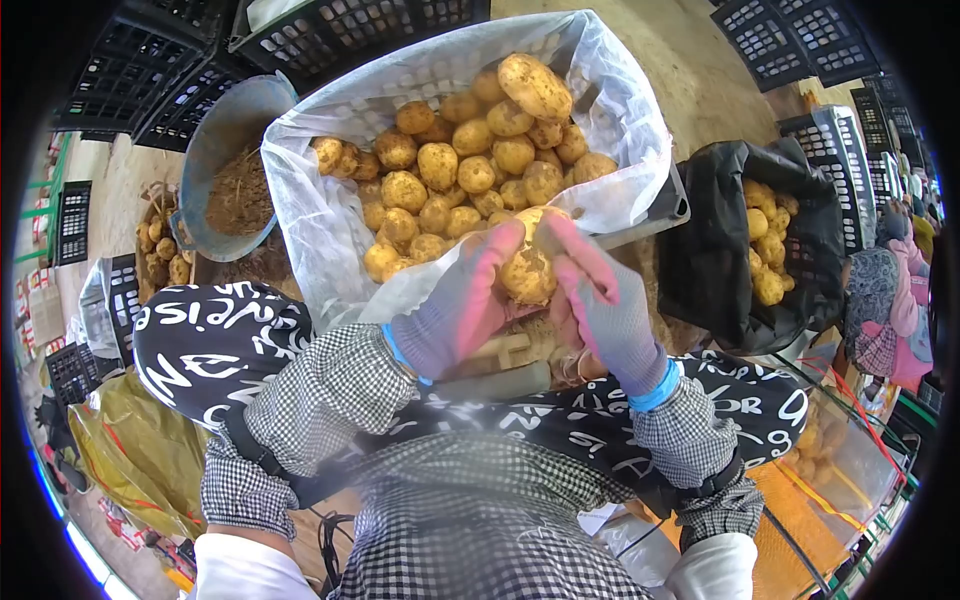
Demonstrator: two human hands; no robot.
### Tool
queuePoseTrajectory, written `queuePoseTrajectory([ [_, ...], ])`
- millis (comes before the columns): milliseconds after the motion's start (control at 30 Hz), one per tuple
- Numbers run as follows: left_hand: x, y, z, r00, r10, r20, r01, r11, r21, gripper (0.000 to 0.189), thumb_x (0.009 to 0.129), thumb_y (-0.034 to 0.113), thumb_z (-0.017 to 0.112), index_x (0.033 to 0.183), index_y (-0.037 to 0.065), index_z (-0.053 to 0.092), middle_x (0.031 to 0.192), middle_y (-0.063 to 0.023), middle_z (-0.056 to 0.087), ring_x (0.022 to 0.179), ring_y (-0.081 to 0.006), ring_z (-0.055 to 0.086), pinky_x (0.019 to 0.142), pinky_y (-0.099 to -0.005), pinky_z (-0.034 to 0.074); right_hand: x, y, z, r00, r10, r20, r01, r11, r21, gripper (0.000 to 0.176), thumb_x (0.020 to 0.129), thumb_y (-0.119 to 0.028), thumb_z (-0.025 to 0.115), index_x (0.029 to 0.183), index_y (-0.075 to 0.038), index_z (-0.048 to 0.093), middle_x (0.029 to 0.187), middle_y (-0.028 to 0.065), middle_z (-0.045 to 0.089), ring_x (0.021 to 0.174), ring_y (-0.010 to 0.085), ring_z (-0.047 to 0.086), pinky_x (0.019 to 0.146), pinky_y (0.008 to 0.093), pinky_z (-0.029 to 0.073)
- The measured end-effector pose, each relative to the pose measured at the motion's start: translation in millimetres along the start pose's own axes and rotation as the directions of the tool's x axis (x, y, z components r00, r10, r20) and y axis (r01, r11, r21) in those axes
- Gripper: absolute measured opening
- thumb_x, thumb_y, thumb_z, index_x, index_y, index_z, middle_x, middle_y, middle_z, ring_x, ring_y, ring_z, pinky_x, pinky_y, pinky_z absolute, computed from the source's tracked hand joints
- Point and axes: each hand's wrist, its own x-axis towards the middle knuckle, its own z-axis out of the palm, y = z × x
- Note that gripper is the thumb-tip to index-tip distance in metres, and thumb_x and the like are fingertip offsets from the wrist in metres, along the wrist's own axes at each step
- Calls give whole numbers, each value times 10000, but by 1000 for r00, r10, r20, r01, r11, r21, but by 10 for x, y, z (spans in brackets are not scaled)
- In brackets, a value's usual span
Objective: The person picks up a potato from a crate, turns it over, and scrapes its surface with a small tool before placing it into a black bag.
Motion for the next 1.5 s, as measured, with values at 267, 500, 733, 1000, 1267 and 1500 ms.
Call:
queuePoseTrajectory([
  [267, 16, -22, -91, 994, 26, 109, -23, 999, -28, 448, 1036, 400, 453, 1397, 134, 456, 1327, -19, 526, 1189, -168, 528, 979, -396, 478, -32, 52, 67, 999, 31, 34, -30, 999, -31, 429, 1022, -179, 517, 1441, -95, 487, 616, -23, 514, 433, 33, 407, 396, 206, 324],
  [500, 1, -78, -105, 999, 22, -25, -22, 1000, -17, 444, 1021, 415, 487, 1368, 137, 473, 1323, -18, 514, 1172, -167, 533, 946, -400, 485, -37, 9, 82, 1000, 17, 20, -16, 998, -60, 441, 1017, -182, 515, 1450, -109, 479, 678, -43, 530, 480, 34, 430, 398, 206, 324],
  [733, 31, -56, -203, 993, -53, 103, 67, 988, -139, 457, 1019, 421, 484, 1364, 121, 461, 1346, -49, 500, 1153, -184, 553, 922, -412, 502, -35, 271, 111, 963, -242, 116, 265, 924, -274, 437, 994, -125, 540, 1431, -121, 512, 812, -36, 607, 517, 26, 458, 464, 189, 378],
  [1000, 23, -38, -185, 999, -38, 26, 40, 994, -101, 486, 1024, 454, 444, 1366, 108, 460, 1321, -83, 563, 1103, -224, 600, 909, -434, 535, -40, 171, 118, 977, -194, 84, 211, 922, -323, 433, 977, -104, 537, 1409, -101, 523, 1087, 55, 697, 655, 40, 560, 601, 214, 472],
  [1267, -89, 200, -35, 996, -57, -72, 69, 983, 172, 606, 974, 551, 464, 1376, 97, 466, 1278, -105, 581, 1139, -220, 587, 909, -371, 524, 202, 142, -170, 984, 3, -178, 3, 999, 38, 442, 1047, -299, 423, 1418, -66, 484, 855, 36, 644, 540, 47, 512, 468, 189, 396],
  [1500, -161, 55, 43, 772, 576, 267, -402, 119, 908, 910, 746, 458, 810, 1444, 43, 399, 1355, -204, 466, 1220, -340, 530, 1029, -402, 444, -58, 52, 116, 978, 58, 201, -163, 816, 554, 575, 1053, -468, 324, 1500, -111, 268, 1256, 39, 558, 850, 81, 572, 566, 203, 428],
])
